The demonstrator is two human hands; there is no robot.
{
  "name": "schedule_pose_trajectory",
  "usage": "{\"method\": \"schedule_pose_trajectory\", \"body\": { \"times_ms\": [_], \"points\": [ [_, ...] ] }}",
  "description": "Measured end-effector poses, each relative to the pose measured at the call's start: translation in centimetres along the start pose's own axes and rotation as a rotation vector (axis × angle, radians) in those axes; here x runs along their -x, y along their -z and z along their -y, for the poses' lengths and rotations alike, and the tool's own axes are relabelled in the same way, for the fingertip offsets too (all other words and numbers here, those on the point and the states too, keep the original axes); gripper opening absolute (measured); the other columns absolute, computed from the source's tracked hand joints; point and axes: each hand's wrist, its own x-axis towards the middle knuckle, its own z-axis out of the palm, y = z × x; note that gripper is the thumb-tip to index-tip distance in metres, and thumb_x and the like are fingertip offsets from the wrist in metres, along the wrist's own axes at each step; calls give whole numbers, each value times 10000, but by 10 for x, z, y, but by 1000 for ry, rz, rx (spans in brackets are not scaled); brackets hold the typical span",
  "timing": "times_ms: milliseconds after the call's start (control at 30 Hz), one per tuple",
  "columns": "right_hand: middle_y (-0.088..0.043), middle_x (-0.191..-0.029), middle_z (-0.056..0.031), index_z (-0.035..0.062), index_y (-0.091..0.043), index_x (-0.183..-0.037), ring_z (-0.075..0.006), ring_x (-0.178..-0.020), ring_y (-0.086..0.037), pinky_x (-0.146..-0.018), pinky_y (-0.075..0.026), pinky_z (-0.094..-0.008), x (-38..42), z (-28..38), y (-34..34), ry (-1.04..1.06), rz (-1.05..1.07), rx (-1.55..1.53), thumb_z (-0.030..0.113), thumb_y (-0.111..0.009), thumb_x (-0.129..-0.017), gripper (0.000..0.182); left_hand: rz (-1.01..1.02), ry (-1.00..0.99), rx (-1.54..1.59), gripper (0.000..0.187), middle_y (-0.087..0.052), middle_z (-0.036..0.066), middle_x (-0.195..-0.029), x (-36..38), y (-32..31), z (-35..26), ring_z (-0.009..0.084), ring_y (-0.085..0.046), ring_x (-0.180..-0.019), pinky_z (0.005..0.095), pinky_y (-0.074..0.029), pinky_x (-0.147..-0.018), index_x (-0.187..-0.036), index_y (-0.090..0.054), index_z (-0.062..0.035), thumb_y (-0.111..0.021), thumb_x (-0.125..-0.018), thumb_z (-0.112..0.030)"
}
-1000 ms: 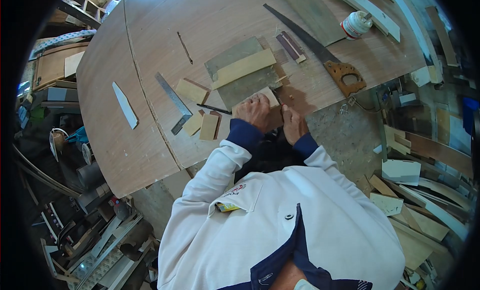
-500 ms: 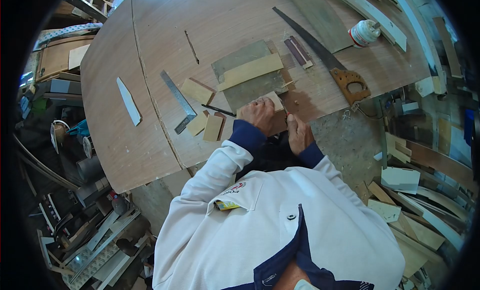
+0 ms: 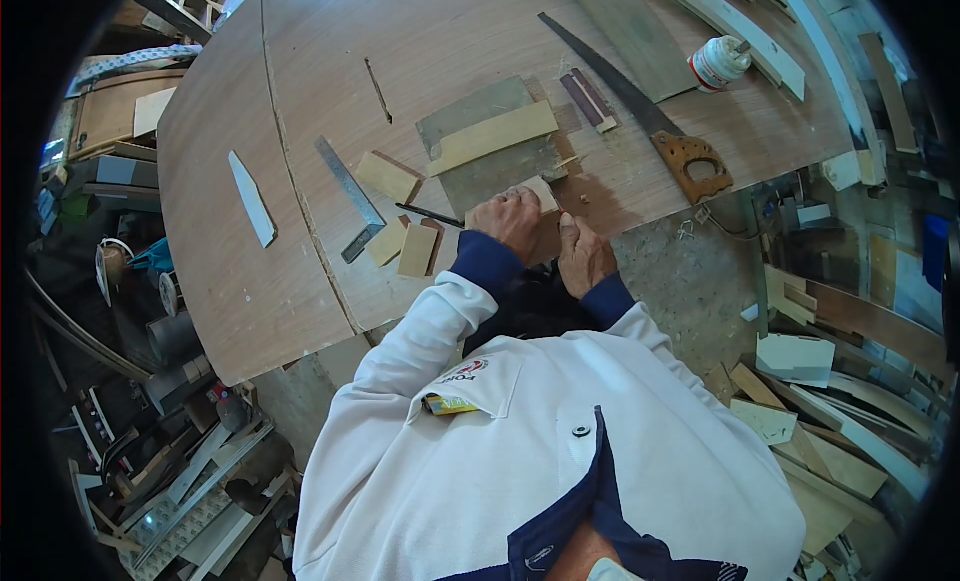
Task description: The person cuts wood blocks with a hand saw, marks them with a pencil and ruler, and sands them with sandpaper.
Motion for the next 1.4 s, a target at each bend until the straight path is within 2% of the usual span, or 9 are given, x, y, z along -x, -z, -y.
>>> {"method": "schedule_pose_trajectory", "body": {
  "times_ms": [600,700,800,967,1067,1100,1133,1233,1400],
  "points": [
    [-612,-835,-308,35,-566,-933,-500,-853,-574,-752,-440,-546,-1,-13,0,27,7,-68,447,-328,-981,478,36,78,10,154,-664,182,-843,0,2,-4,348,-668,-746,428,-538,-643,-892,-560,-8,-523,-781,-107],
    [-609,-795,-301,39,-561,-904,-498,-815,-577,-721,-441,-551,2,-13,7,46,10,-27,433,-349,-979,453,81,82,-43,188,-672,175,-899,1,5,-8,299,-681,-817,367,-551,-677,-907,-592,15,-558,-799,-135],
    [-608,-762,-291,41,-556,-876,-494,-780,-580,-690,-442,-554,9,-13,17,53,17,102,421,-364,-976,437,-79,52,-19,170,-666,167,-837,7,3,-12,332,-670,-774,417,-541,-645,-916,-558,-8,-548,-788,-120],
    [-593,-721,-281,37,-550,-846,-478,-730,-582,-646,-454,-523,20,-26,29,100,-47,135,403,-391,-973,418,240,178,70,174,-649,181,-966,17,-16,-15,311,-653,-877,393,-531,-705,-954,-550,-18,-531,-816,-122],
    [-587,-627,-191,36,-545,-800,-361,-563,-590,-525,-454,-428,27,-33,36,116,-118,-190,405,-440,-964,417,23,174,121,258,-603,194,-1100,24,0,-21,309,-598,-1024,389,-484,-835,-1059,-534,-5,-511,-827,-117],
    [-564,-605,-124,31,-559,-810,-269,-505,-553,-476,-422,-372,21,-29,39,-42,35,-472,409,-491,-946,407,-174,124,54,380,-548,193,-1212,24,-1,-23,316,-527,-1134,433,-401,-945,-1185,-491,8,-508,-827,-122],
    [-542,-583,-57,27,-573,-821,-177,-448,-516,-426,-390,-316,12,-26,41,-195,186,-752,414,-543,-927,402,-180,123,52,380,-548,193,-1212,18,-1,-23,316,-527,-1134,433,-401,-945,-1185,-491,8,-508,-827,-122],
    [-532,-612,21,16,-629,-874,-60,-453,-462,-398,-345,-253,-16,-21,19,-196,286,-1088,357,-659,-866,343,-208,131,-106,476,-497,195,-1300,5,-3,-26,325,-464,-1221,521,-317,-1015,-1273,-454,19,-518,-833,-151],
    [-580,-662,28,14,-692,-938,-44,-516,-490,-456,-380,-228,-42,-2,11,-34,35,-777,174,-735,-787,224,-55,107,-136,622,-399,190,-1418,6,-2,-14,335,-346,-1340,640,-227,-1037,-1371,-380,-46,-588,-839,-292]
  ]
}}
